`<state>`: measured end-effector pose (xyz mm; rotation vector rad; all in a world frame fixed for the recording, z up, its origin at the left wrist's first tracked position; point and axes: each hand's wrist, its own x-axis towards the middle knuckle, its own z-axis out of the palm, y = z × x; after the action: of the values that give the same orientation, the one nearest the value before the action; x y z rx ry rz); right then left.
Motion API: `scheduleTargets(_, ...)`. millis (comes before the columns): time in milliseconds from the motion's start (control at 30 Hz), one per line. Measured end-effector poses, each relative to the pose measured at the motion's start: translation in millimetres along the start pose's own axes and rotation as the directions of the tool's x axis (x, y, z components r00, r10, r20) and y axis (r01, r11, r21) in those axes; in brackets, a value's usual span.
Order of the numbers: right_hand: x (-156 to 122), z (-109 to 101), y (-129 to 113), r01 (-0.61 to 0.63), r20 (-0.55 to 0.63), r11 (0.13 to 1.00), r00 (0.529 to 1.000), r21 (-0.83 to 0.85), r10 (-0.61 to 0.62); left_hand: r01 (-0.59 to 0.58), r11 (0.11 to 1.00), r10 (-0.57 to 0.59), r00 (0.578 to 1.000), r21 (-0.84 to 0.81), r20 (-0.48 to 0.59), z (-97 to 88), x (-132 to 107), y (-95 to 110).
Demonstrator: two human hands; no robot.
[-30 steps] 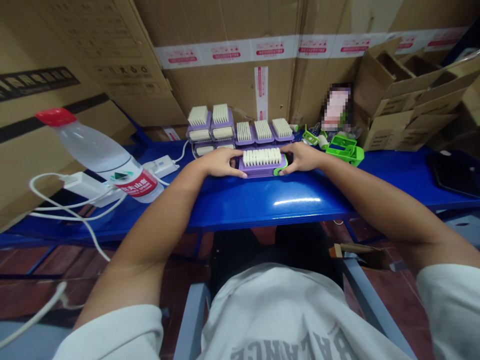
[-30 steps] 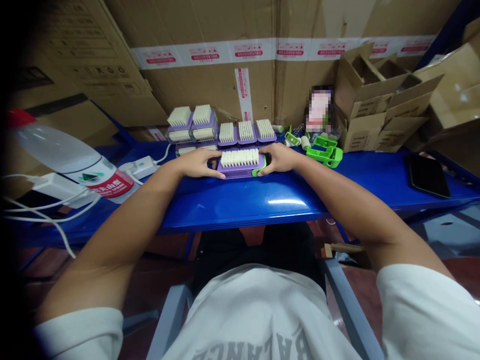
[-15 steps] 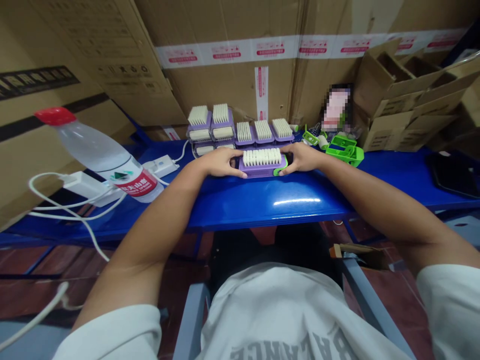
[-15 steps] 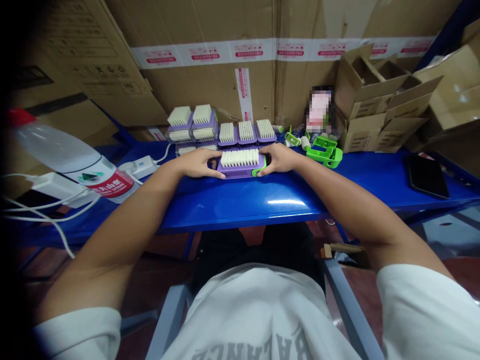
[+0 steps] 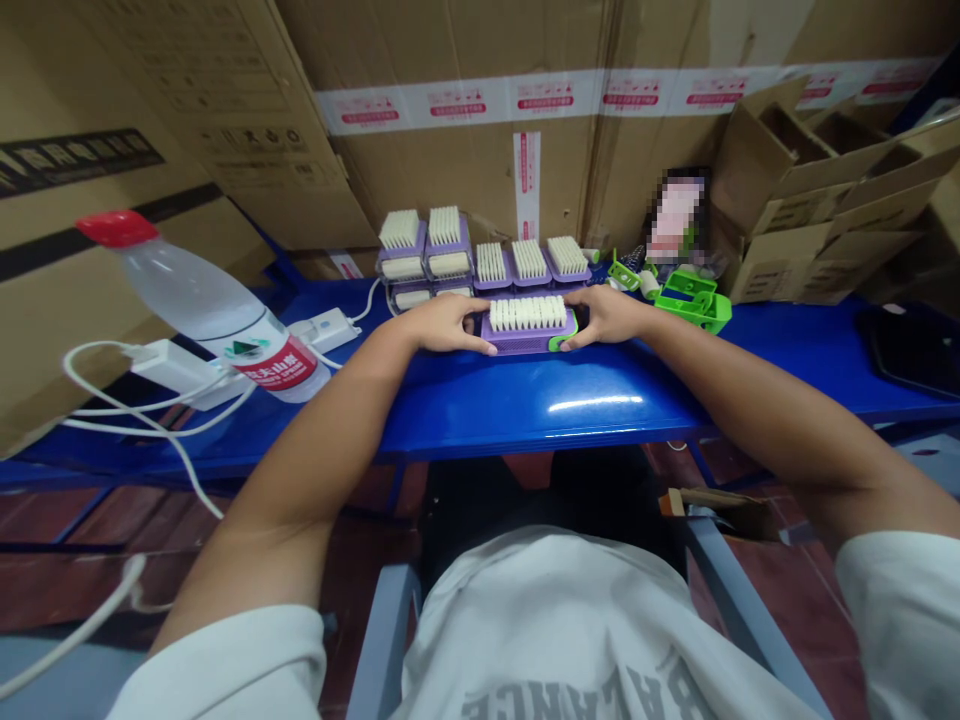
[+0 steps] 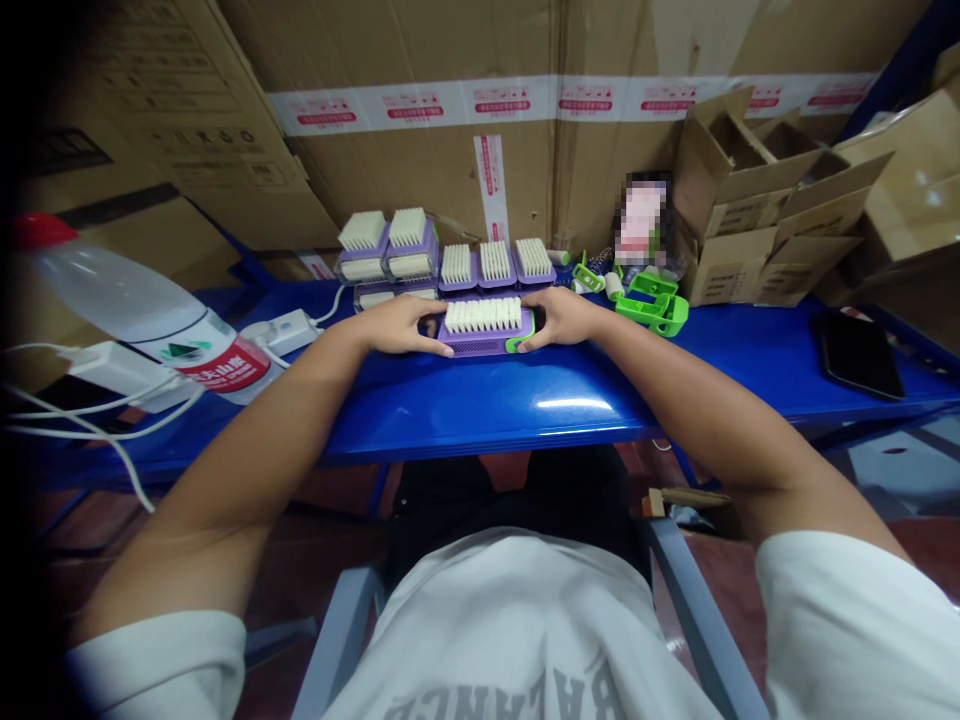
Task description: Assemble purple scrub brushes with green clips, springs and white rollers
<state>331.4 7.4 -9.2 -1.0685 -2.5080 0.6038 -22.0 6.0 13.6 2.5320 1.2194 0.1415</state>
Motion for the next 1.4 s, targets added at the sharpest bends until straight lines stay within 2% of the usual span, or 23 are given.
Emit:
scheduleTargets(100, 1, 0, 1, 0.03, -0.001, 0.999, 1.0, 0.012, -0.03, -0.009, 1.0, 0.009, 1.0, -0.004, 0.001, 0.1, 0, -1)
scheduleTargets(433, 0, 0, -3, -0.022, 0.007, 1.0, 1.0, -0.006, 0.022, 0.001, 1.0, -0.001, 1.0, -0.004, 0.0, -0.1, 1, 0)
scheduleTargets(800, 0, 1, -6, -0.014, -0.026, 1.0, 1.0, -0.004, 0.014, 0.006, 1.0, -0.006, 1.0, 0.008, -0.003, -0.4, 0, 1)
scheduleTargets(1400, 0, 2, -6, -0.019, -0.011, 1.0, 1.0, 0.019, 0.019, -0.01, 1.0, 0.01, 1.0, -0.003, 0.0, -0.2, 0, 1)
